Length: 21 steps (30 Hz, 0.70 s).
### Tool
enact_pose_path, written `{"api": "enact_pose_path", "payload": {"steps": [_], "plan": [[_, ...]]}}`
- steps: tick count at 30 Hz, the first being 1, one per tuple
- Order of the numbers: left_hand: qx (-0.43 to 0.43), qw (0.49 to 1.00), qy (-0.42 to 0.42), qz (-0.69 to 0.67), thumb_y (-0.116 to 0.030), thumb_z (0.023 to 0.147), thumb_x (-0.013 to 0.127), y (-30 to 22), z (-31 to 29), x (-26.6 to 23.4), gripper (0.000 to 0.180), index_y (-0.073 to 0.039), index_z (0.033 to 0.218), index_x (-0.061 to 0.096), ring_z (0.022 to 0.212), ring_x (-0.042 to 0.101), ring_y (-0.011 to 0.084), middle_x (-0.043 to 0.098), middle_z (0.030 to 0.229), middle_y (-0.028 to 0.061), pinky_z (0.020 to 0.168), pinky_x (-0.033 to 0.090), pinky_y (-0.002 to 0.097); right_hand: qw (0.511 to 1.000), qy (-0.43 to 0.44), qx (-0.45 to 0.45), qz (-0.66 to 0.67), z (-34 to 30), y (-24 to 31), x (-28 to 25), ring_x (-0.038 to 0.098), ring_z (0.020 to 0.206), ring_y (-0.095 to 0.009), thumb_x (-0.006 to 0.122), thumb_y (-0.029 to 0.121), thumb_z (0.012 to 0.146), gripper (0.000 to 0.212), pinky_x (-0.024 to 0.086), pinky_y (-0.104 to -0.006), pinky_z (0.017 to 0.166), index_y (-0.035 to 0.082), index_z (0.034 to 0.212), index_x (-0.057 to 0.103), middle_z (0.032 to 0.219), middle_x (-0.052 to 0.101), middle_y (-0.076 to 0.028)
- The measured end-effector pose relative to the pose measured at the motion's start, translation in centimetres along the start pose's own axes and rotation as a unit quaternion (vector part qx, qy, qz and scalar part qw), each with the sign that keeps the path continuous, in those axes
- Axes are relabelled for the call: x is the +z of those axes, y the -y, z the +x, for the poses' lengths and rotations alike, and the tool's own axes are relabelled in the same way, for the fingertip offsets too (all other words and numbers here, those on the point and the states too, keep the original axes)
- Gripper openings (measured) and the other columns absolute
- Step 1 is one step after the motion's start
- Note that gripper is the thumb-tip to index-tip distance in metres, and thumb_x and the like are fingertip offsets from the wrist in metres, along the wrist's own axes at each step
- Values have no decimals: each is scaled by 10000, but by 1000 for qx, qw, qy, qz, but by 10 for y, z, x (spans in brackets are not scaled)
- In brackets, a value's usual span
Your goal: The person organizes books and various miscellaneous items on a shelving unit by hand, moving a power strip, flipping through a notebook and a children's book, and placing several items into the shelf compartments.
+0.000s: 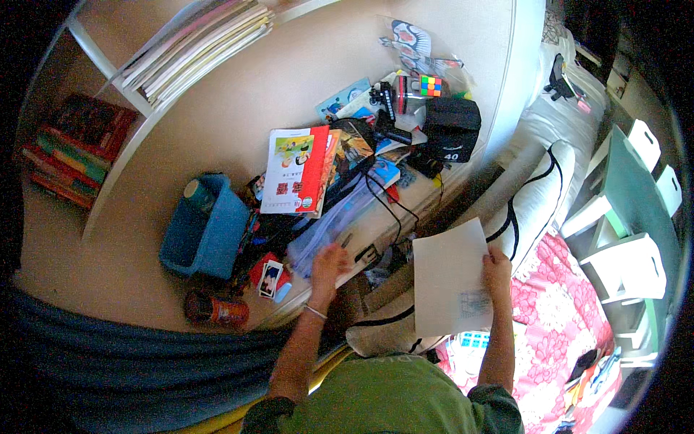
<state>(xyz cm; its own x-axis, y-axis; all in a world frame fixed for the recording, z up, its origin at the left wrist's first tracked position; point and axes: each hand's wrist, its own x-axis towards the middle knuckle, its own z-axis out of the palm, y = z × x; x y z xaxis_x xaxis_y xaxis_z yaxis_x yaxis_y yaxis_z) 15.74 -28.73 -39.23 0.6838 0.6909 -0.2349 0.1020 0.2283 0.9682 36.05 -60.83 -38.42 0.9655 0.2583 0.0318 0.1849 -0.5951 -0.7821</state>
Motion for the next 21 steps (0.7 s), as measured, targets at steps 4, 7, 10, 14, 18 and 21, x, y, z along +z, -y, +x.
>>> {"api": "enact_pose_path", "payload": {"steps": [4, 7, 10, 14, 18, 21], "plan": [[7, 984, -139, -114, -252, 886, 527, -29, 35, -27, 267, -53, 1064, 514, 827, 544, 165, 553, 931, 62, 618, 486, 290, 999, -26, -20, 41, 11, -37, -1, 604, 727, -283, 511, 94, 791, 203, 467, -348, 693, -3, 943, 603, 803, 619, -188], [-19, 972, -156, -174, -363, 863, 564, -45, 57, -35, 349, -74, 1047, 498, 941, 496, 199, 494, 988, 74, 781, 449, 393, 998, -55, -12, 30, 11, -41, 4, 602, 715, -273, 499, 94, 799, 195, 464, -340, 683, -11, 929, 601, 793, 616, -188], [-76, 951, -98, -282, -362, 857, 572, -53, 79, -37, 357, -98, 1085, 495, 1003, 466, 216, 477, 1044, 90, 808, 422, 419, 996, -84, -33, 3, 6, -35, 2, 600, 712, -247, 492, 99, 806, 188, 460, -321, 671, -18, 913, 593, 775, 609, -185], [-120, 916, -89, -373, -354, 836, 596, -44, 110, -48, 341, -125, 1075, 515, 963, 500, 208, 537, 1032, 77, 790, 429, 406, 998, -48, 39, 12, -2, -17, -7, 597, 722, -216, 485, 108, 821, 203, 458, -295, 666, -15, 957, 570, 773, 601, -177], [-136, 901, -122, -393, -397, 807, 616, -50, 123, -44, 327, -145, 1005, 552, 826, 525, 181, 567, 913, 36, 710, 447, 359, 996, -68, 45, 30, -3, -26, 1, 605, 754, -253, 478, 113, 833, 251, 464, -328, 690, -8, 1044, 538, 830, 609, -182], [-130, 905, -113, -390, -387, 809, 616, -47, 132, -46, 301, -143, 978, 567, 773, 534, 175, 581, 866, 26, 639, 452, 338, 993, -115, -6, -38, 4, -40, 10, 616, 707, -300, 463, 139, 840, 226, 477, -376, 641, 19, 1006, 559, 787, 620, -193]]}}
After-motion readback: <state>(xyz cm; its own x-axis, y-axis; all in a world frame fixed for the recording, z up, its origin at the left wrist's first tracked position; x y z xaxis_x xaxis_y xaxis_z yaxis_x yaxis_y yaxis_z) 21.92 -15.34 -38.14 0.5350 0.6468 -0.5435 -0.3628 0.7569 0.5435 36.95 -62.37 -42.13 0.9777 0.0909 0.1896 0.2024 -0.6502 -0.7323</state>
